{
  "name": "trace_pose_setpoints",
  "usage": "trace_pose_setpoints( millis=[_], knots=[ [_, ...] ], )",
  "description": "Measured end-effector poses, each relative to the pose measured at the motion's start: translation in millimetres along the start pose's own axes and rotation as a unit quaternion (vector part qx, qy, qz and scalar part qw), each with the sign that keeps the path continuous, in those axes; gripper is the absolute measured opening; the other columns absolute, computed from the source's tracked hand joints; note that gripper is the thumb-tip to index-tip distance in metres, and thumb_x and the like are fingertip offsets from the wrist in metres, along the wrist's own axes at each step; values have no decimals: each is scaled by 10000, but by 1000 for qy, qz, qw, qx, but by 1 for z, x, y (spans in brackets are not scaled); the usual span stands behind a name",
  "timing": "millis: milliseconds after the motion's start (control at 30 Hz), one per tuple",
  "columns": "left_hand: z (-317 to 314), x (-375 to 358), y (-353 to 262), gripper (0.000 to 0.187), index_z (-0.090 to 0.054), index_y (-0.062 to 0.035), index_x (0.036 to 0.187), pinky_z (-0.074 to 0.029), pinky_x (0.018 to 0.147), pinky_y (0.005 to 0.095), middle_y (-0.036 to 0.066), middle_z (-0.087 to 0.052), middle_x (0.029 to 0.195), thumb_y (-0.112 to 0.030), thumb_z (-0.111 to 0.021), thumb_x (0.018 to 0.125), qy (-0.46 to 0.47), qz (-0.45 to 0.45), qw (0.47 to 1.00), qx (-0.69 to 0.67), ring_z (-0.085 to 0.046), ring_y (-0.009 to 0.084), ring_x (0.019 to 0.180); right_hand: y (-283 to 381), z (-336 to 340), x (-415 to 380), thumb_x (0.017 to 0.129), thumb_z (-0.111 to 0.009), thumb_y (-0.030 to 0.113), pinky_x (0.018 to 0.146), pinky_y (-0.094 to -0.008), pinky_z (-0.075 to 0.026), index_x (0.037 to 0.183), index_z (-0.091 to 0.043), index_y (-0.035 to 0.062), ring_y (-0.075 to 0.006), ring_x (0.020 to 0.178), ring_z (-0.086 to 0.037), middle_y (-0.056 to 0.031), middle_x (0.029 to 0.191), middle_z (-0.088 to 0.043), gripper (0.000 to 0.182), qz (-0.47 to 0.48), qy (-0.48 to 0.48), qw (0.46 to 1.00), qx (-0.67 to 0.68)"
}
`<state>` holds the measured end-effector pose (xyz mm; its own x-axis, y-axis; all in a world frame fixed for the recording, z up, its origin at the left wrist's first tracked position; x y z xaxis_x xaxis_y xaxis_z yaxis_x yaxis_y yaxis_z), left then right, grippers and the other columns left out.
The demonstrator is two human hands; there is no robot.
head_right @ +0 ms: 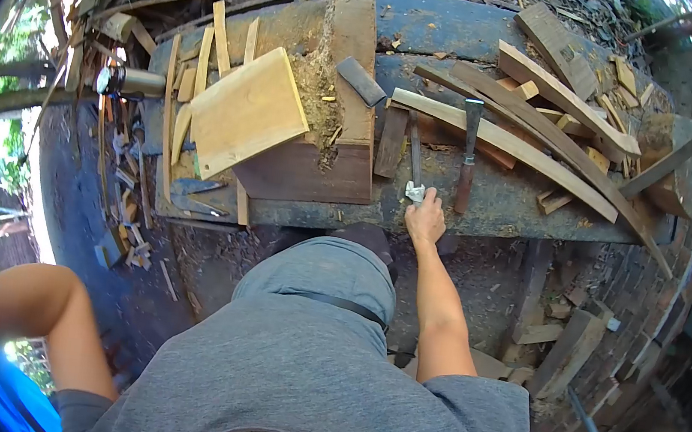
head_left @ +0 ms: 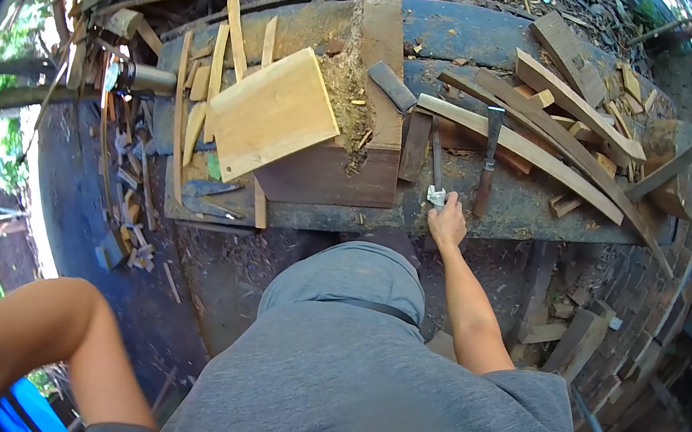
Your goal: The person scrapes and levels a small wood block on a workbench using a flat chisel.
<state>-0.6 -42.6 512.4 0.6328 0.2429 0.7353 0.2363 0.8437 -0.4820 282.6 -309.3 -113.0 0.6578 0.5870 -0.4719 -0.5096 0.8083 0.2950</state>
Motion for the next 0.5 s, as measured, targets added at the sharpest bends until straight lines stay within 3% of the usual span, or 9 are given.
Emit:
trace_pose_setpoints(
  millis=[100, 167, 300, 500],
  knots=[
    [-8, 27, -46, 536, -462, -3, 1443, -358, 1125, 394, 176, -484, 1481, -237, -586, 977, 12, -64, 998, -13, -452, 270, 1369, -2, 1, 3, 829, -662, 246, 841, -546, -514, 1169, -457, 135, -432, 1027, -632, -185, 1111, -597, 412, -9, 24, 1000, -4],
    [-9, 28, -62, 552, -450, -5, 1450, -357, 1125, 402, 181, -473, 1486, -239, -594, 971, 11, -69, 998, -9, -445, 279, 1372, -3, -2, 5, 851, -626, 284, 886, -552, -498, 1197, -443, 130, -466, 1069, -609, -214, 1144, -594, 420, -8, 41, 999, 7],
    [-4, 18, -85, 585, -426, -11, 1462, -354, 1126, 416, 192, -450, 1495, -243, -610, 958, 7, -75, 997, 0, -433, 296, 1378, -1, 0, 13, 861, -608, 289, 933, -537, -480, 1231, -465, 114, -449, 1118, -594, -224, 1196, -589, 434, -22, 75, 997, 26],
    [22, -12, -111, 639, -389, -19, 1482, -351, 1127, 437, 208, -416, 1509, -249, -635, 938, -11, -123, 992, -11, -414, 321, 1387, 12, 16, 1, 885, -535, 327, 943, -538, -475, 1234, -493, 96, -453, 1122, -598, -230, 1214, -597, 421, -34, 34, 999, 16]
  ],
)
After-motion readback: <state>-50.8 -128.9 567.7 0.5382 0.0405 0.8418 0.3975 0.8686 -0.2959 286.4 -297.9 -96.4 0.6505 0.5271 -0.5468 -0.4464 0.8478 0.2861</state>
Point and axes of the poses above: each hand's wrist, its own x-axis towards the middle knuckle, its own z-axis out of the back of the hand, y = z × x, the point moved 8 cm from there along x, towards the middle knuckle
